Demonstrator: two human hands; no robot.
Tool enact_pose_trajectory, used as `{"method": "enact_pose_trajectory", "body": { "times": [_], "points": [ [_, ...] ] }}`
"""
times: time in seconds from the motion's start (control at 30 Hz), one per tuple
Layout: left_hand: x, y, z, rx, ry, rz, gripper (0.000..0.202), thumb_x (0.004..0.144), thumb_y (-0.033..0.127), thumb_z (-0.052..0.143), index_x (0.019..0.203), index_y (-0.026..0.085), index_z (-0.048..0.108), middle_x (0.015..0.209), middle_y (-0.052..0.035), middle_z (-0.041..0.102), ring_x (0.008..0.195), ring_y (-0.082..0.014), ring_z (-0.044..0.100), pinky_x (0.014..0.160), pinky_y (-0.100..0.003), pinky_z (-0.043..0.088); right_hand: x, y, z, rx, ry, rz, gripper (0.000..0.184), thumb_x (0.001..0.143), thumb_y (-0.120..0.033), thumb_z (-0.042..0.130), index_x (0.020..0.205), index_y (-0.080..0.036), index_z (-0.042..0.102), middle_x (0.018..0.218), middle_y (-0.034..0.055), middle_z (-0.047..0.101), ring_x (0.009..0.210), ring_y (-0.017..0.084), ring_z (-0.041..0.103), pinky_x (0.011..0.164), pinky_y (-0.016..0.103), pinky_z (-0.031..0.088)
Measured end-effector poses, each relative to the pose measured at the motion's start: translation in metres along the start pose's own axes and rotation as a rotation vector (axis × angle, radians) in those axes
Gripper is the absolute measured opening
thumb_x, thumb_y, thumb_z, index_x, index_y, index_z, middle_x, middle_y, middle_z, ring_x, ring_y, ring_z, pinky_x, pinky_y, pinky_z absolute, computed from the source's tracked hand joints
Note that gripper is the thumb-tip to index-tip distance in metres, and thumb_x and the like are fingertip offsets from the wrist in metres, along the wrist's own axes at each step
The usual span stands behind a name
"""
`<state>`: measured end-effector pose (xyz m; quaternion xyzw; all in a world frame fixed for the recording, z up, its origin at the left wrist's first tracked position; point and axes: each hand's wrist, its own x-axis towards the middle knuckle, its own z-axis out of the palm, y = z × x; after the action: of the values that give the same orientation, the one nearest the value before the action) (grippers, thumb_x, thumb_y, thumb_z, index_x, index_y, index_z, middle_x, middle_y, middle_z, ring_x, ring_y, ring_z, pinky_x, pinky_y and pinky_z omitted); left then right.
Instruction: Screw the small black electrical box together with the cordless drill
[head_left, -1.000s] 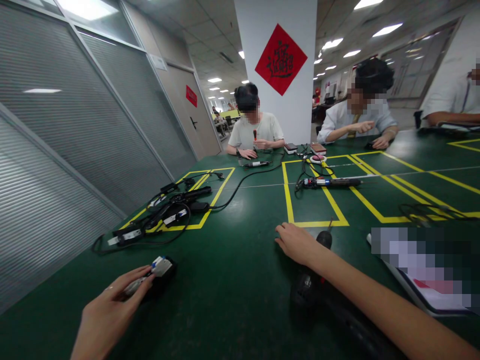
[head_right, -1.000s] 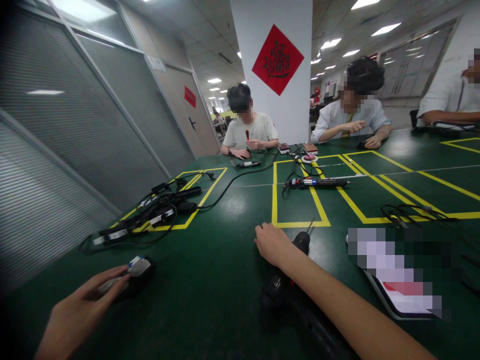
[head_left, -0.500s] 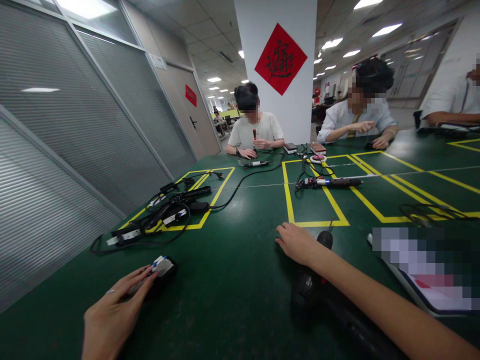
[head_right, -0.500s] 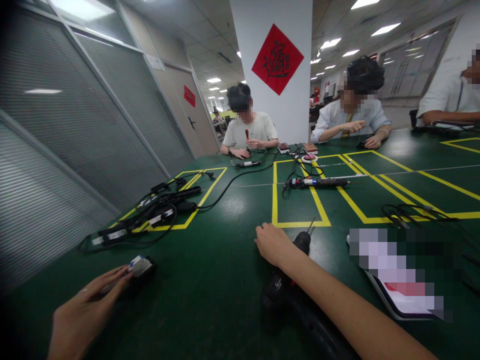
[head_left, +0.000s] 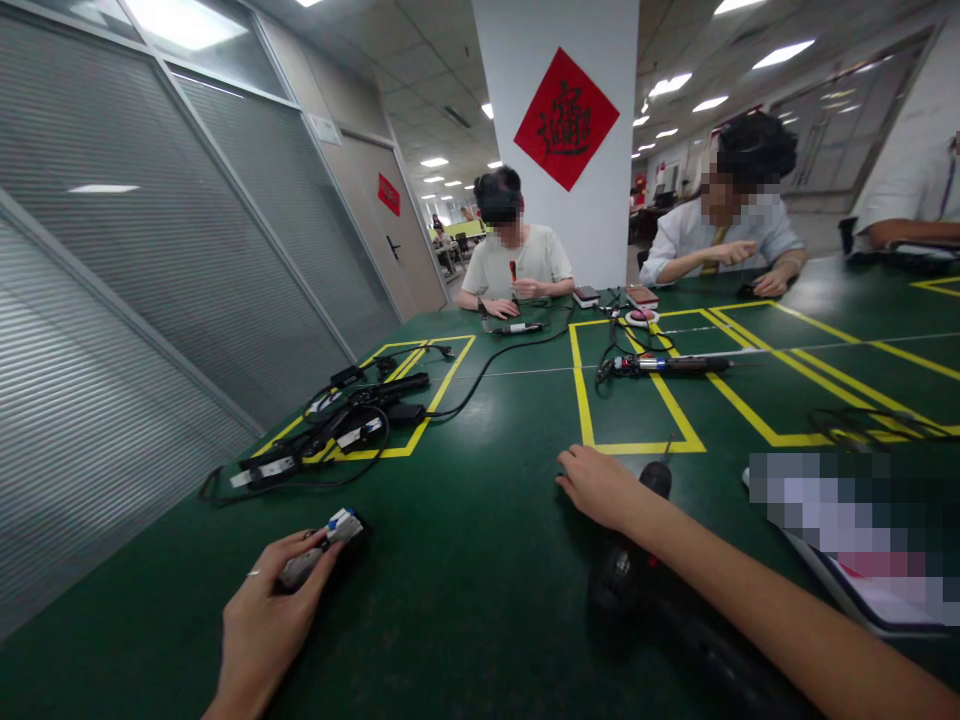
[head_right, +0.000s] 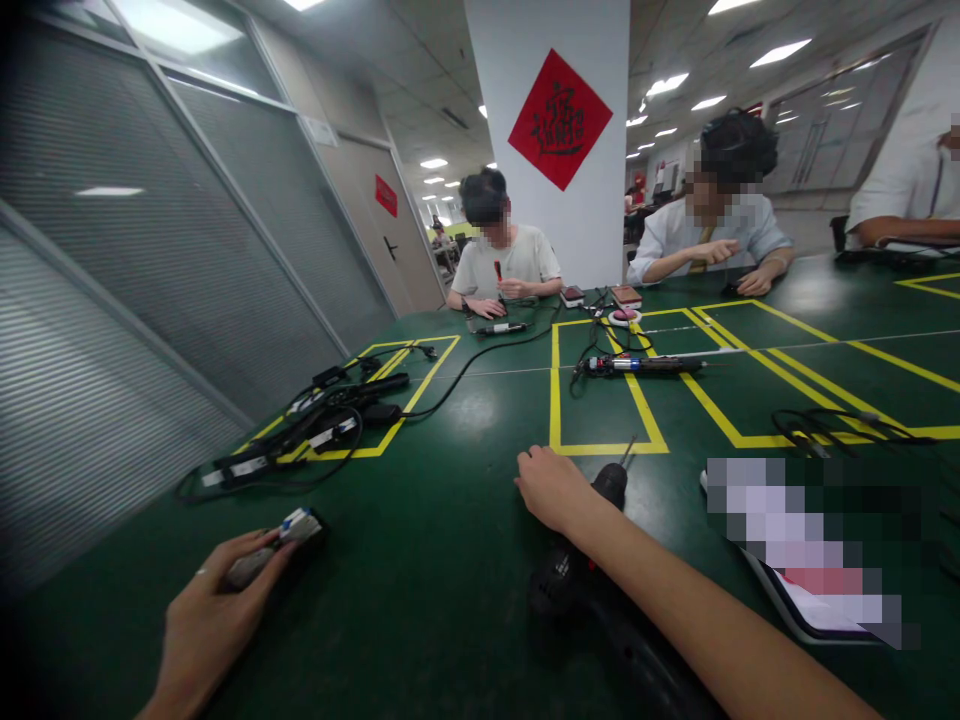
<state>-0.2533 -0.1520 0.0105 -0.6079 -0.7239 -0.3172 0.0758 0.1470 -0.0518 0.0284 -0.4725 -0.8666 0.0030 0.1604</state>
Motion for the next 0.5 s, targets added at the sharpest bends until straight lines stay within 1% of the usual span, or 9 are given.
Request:
{"method": "enact_pose_trajectory", "body": {
  "times": [0.1, 0.17, 0.2, 0.27, 0.33, 0.4, 0.5],
  "points": [
    [0.004, 0.010, 0.002, -0.066, 0.001, 0.080, 0.042, 0.073, 0.048, 0.056, 0.102, 0.018, 0.058, 0.109, -0.0063, 0.058, 0.100, -0.0237, 0.056, 0.089, -0.038, 0.046, 0.000, 0.000, -0.003, 0.101, 0.015, 0.011, 0.011, 0.086, -0.024, 0.056, 0.091, -0.014, 0.058, 0.090, 0.0030, 0.061, 0.082, 0.020, 0.059, 0.070, 0.038, 0.050],
    [0.009, 0.026, 0.007, -0.129, 0.001, 0.133, 0.039, 0.073, 0.046, 0.056, 0.099, 0.017, 0.060, 0.107, -0.0065, 0.059, 0.099, -0.0233, 0.057, 0.089, -0.038, 0.046, 0.002, 0.000, -0.007, 0.210, 0.044, 0.024, 0.012, 0.087, -0.024, 0.054, 0.094, -0.015, 0.058, 0.093, 0.0036, 0.060, 0.085, 0.020, 0.058, 0.073, 0.040, 0.049],
    [0.012, 0.038, 0.012, -0.170, -0.022, 0.169, 0.036, 0.074, 0.044, 0.056, 0.098, 0.017, 0.061, 0.107, -0.0065, 0.059, 0.099, -0.0227, 0.057, 0.089, -0.038, 0.046, 0.003, 0.000, -0.010, 0.279, 0.062, 0.033, 0.014, 0.088, -0.025, 0.053, 0.096, -0.015, 0.058, 0.095, 0.0037, 0.060, 0.086, 0.020, 0.058, 0.075, 0.041, 0.048],
    [0.020, 0.066, 0.025, -0.271, -0.073, 0.269, 0.030, 0.076, 0.038, 0.057, 0.098, 0.018, 0.061, 0.107, -0.0066, 0.058, 0.099, -0.0208, 0.057, 0.089, -0.036, 0.046, 0.006, 0.001, -0.014, 0.442, 0.089, 0.061, 0.018, 0.089, -0.028, 0.051, 0.100, -0.016, 0.056, 0.096, 0.0038, 0.060, 0.085, 0.020, 0.059, 0.075, 0.041, 0.048],
    [0.028, 0.100, 0.043, -0.375, -0.120, 0.379, 0.025, 0.077, 0.032, 0.057, 0.098, 0.018, 0.061, 0.107, -0.0074, 0.058, 0.099, -0.0195, 0.057, 0.087, -0.034, 0.047, 0.008, 0.004, -0.015, 0.620, 0.082, 0.101, 0.025, 0.088, -0.034, 0.053, 0.106, -0.016, 0.054, 0.097, 0.0044, 0.060, 0.082, 0.019, 0.060, 0.071, 0.039, 0.051],
    [0.037, 0.137, 0.065, -0.462, -0.175, 0.491, 0.021, 0.078, 0.028, 0.056, 0.096, 0.018, 0.061, 0.106, -0.0085, 0.059, 0.098, -0.0192, 0.058, 0.085, -0.034, 0.048, 0.011, 0.009, -0.012, 0.786, 0.045, 0.148, 0.036, 0.086, -0.039, 0.055, 0.113, -0.016, 0.049, 0.103, 0.0066, 0.059, 0.081, 0.020, 0.061, 0.067, 0.037, 0.053],
    [0.047, 0.189, 0.101, -0.601, -0.230, 0.636, 0.018, 0.079, 0.024, 0.054, 0.095, 0.019, 0.060, 0.103, -0.0087, 0.059, 0.099, -0.0178, 0.057, 0.085, -0.033, 0.048, 0.014, 0.021, -0.006, 0.959, -0.001, 0.195, 0.045, 0.085, -0.040, 0.056, 0.122, -0.017, 0.042, 0.113, 0.0098, 0.056, 0.086, 0.022, 0.062, 0.070, 0.039, 0.054]
  ]
}}
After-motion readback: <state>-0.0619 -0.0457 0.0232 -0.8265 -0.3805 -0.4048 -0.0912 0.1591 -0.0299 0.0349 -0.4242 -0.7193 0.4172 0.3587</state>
